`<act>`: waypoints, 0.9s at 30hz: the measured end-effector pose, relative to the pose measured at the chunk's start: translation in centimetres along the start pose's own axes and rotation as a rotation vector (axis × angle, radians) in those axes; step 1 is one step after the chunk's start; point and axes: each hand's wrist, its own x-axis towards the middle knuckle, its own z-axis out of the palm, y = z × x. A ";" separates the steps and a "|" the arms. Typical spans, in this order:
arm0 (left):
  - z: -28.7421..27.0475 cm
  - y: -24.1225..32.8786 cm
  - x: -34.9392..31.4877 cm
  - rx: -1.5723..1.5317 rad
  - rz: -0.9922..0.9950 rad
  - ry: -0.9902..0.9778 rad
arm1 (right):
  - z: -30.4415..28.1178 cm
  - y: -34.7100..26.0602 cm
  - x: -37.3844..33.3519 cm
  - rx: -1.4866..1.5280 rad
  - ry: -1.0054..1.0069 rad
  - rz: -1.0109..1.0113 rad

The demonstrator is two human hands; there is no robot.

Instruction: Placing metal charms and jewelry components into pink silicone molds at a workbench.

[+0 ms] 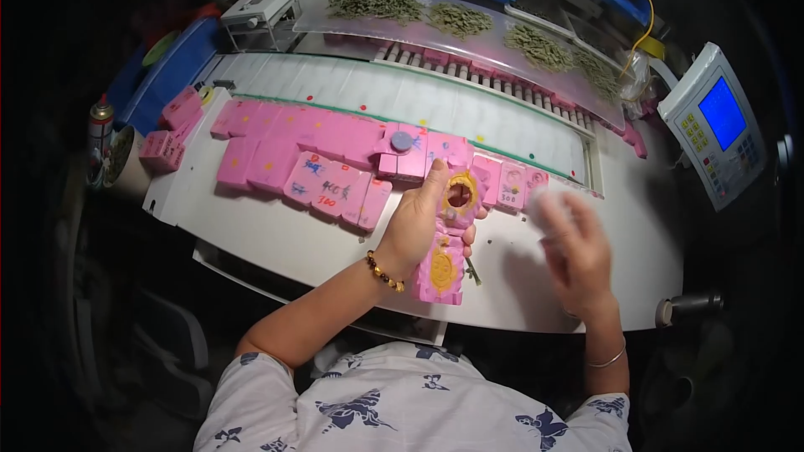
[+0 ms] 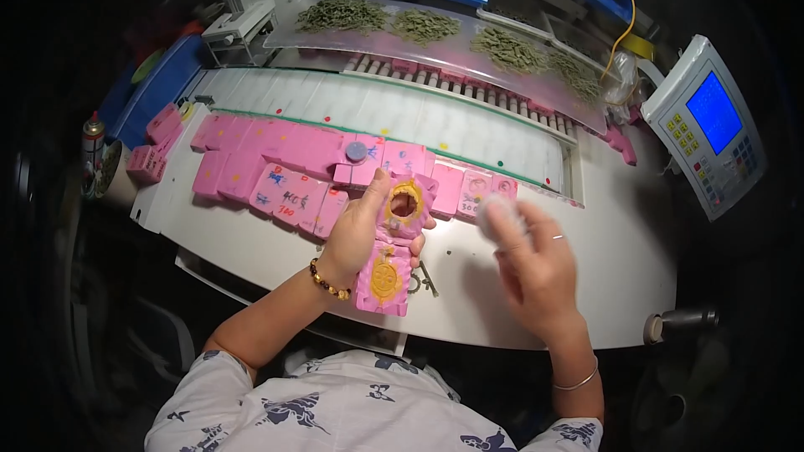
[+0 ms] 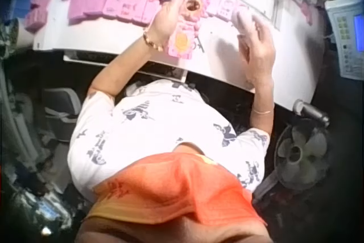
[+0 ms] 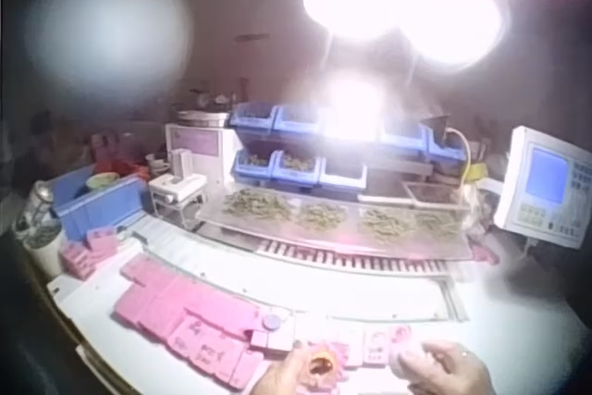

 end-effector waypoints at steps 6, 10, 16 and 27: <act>0.7 1.2 -0.2 0.107 0.049 0.018 | 1.4 -4.1 3.5 -0.192 0.295 -0.158; 0.0 0.7 0.0 0.287 0.223 0.048 | 2.3 -4.5 4.6 0.051 -0.109 -0.175; -0.6 2.7 -0.7 -0.007 0.365 0.119 | -0.7 -5.7 6.3 0.109 0.296 -0.260; -1.7 2.9 -1.4 -0.193 0.443 0.148 | -0.3 -6.4 5.0 0.173 -0.056 -0.192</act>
